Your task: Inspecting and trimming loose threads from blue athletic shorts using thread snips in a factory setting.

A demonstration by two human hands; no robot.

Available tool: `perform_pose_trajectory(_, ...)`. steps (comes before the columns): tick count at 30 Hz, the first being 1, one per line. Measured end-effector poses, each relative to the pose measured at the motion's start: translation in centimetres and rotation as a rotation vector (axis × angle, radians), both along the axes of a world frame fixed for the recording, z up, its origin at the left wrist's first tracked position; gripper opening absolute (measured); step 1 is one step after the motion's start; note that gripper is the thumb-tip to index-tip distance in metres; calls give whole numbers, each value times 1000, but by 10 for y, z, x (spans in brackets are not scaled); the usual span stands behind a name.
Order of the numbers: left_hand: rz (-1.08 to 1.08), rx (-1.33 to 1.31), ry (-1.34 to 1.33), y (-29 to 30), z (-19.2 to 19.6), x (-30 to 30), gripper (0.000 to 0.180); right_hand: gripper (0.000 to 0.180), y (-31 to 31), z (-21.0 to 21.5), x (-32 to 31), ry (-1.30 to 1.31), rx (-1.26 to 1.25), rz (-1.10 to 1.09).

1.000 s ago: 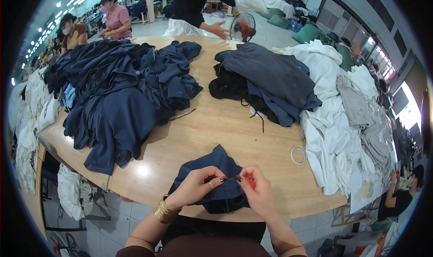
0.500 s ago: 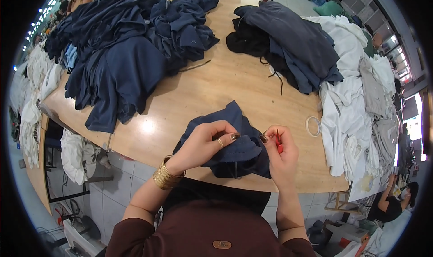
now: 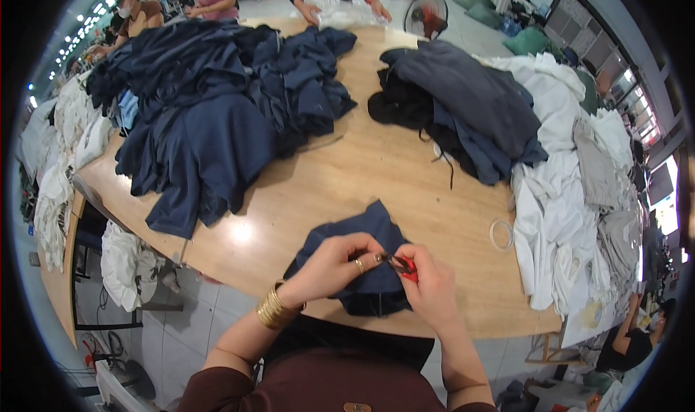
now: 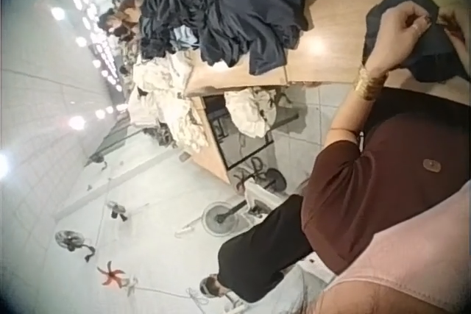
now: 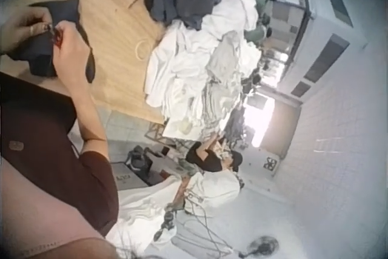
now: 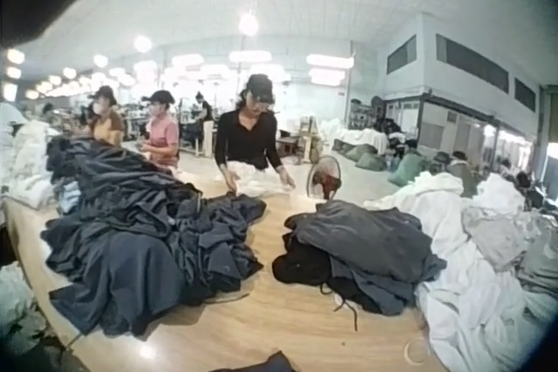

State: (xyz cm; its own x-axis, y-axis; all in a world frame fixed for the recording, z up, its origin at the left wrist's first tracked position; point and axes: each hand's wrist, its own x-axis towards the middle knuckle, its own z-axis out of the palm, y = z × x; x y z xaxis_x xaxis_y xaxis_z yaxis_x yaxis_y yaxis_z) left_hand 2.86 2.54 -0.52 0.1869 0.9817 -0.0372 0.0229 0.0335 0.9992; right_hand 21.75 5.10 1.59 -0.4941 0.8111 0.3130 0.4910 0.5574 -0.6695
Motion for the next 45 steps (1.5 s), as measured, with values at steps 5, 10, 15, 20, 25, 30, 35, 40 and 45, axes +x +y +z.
perform_pose_trajectory(5,-11,0,15,1,-7,-2,13,12,-1,-3,0,185,-94,-81)
perform_pose_trajectory(10,-67,-13,-4,2,-1,-4,14,12,2,-3,0,148,-72,-11)
perform_pose_trajectory(15,-57,-14,-31,2,-2,-5,14,4,4,0,5,253,-77,-121)
perform_pose_trajectory(20,-19,-25,-66,1,0,-10,12,19,2,14,16,78,-98,-134)
perform_pose_trajectory(25,13,-24,-19,1,14,-11,11,32,-1,12,10,-36,-74,-101)
perform_pose_trajectory(30,9,-39,14,2,18,-13,11,20,5,10,11,-44,161,-13)
perform_pose_trajectory(35,5,-40,39,0,20,-10,10,19,3,7,9,-74,197,-13)
perform_pose_trajectory(40,-6,-55,50,-1,20,-10,10,18,2,9,7,-81,201,-9)
perform_pose_trajectory(45,-10,-69,49,-1,21,-11,10,17,3,12,5,-72,190,22)
